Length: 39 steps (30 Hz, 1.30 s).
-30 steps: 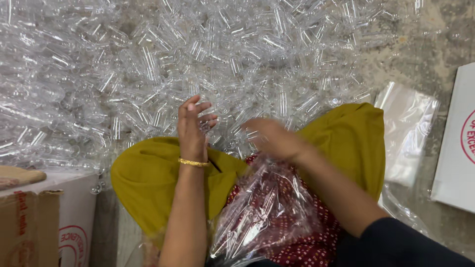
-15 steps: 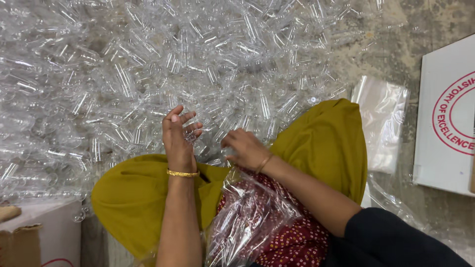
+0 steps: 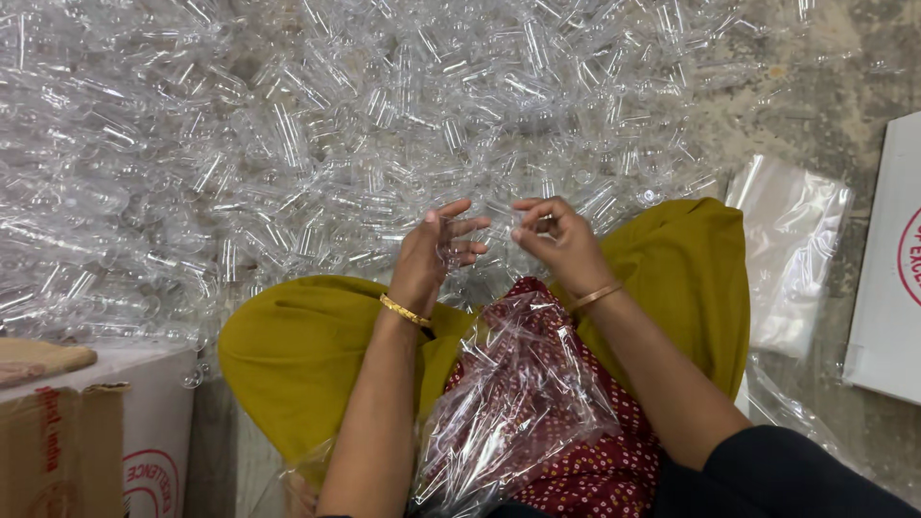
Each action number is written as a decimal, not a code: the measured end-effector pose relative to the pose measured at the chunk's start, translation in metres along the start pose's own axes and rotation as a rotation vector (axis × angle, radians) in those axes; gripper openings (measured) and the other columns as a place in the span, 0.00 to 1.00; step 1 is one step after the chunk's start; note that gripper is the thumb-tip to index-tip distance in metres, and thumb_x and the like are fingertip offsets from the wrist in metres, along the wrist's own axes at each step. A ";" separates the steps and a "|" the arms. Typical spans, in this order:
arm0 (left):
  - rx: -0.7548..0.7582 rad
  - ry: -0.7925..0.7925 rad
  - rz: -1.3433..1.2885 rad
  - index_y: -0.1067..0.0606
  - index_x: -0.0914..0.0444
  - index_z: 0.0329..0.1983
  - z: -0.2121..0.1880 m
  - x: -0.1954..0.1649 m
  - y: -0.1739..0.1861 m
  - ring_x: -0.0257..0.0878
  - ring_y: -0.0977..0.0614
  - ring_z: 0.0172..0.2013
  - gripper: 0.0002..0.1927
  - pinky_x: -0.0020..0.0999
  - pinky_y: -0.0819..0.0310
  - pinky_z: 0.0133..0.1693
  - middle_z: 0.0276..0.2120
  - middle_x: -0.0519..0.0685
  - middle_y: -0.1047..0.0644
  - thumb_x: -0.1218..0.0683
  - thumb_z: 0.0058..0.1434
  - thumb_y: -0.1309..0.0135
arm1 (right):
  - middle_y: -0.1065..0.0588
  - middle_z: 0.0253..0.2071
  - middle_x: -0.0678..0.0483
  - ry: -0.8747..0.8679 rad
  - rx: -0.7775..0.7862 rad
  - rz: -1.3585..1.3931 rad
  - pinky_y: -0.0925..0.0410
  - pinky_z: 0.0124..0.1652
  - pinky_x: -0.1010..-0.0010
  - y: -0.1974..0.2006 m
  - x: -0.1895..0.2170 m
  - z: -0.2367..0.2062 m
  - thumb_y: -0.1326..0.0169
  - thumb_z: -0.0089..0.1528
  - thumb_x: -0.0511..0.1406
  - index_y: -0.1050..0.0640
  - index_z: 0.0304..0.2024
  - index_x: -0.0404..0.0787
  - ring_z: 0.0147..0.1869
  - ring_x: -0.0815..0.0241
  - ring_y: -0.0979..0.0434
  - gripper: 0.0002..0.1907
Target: The person sits on the floor among large piles of clear plastic tubes and counts them into small groups. They place counted tubes into clear plastic bags, occasionally gathering tubes from the surrounding pile and setting filled bags aside near cardboard boxes.
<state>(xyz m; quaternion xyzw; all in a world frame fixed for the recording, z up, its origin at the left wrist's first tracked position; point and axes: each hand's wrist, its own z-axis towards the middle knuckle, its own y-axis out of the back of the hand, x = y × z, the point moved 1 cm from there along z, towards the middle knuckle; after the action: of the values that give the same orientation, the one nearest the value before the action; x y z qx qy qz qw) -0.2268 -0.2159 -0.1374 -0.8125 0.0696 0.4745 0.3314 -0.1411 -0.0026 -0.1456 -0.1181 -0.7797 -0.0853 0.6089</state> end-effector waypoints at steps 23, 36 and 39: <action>-0.060 0.061 0.028 0.36 0.58 0.66 0.001 0.003 -0.015 0.37 0.21 0.31 0.28 0.32 0.24 0.33 0.50 0.53 0.26 0.39 0.69 0.56 | 0.24 0.59 0.46 0.179 -0.261 -0.415 0.30 0.54 0.59 -0.003 0.001 0.039 0.46 0.68 0.44 0.30 0.59 0.41 0.63 0.55 0.25 0.21; -0.016 0.172 0.045 0.49 0.46 0.72 0.003 0.008 -0.019 0.41 0.20 0.32 0.34 0.35 0.22 0.34 0.50 0.55 0.24 0.35 0.66 0.60 | 0.18 0.42 0.52 0.193 0.254 -0.245 0.23 0.49 0.71 0.011 0.042 0.048 0.45 0.67 0.31 0.21 0.50 0.35 0.46 0.64 0.17 0.10; 0.035 0.138 0.057 0.44 0.50 0.73 0.000 0.003 -0.022 0.40 0.21 0.35 0.33 0.36 0.23 0.35 0.52 0.48 0.29 0.34 0.68 0.60 | 0.19 0.42 0.53 0.081 0.371 -0.135 0.24 0.50 0.70 0.000 0.047 0.036 0.46 0.67 0.34 0.21 0.51 0.36 0.47 0.63 0.18 0.11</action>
<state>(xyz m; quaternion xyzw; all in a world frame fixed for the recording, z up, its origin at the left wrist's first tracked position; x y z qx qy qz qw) -0.2155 -0.1982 -0.1293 -0.8350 0.1239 0.4253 0.3264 -0.1851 0.0114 -0.1089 0.0521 -0.7631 0.0145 0.6440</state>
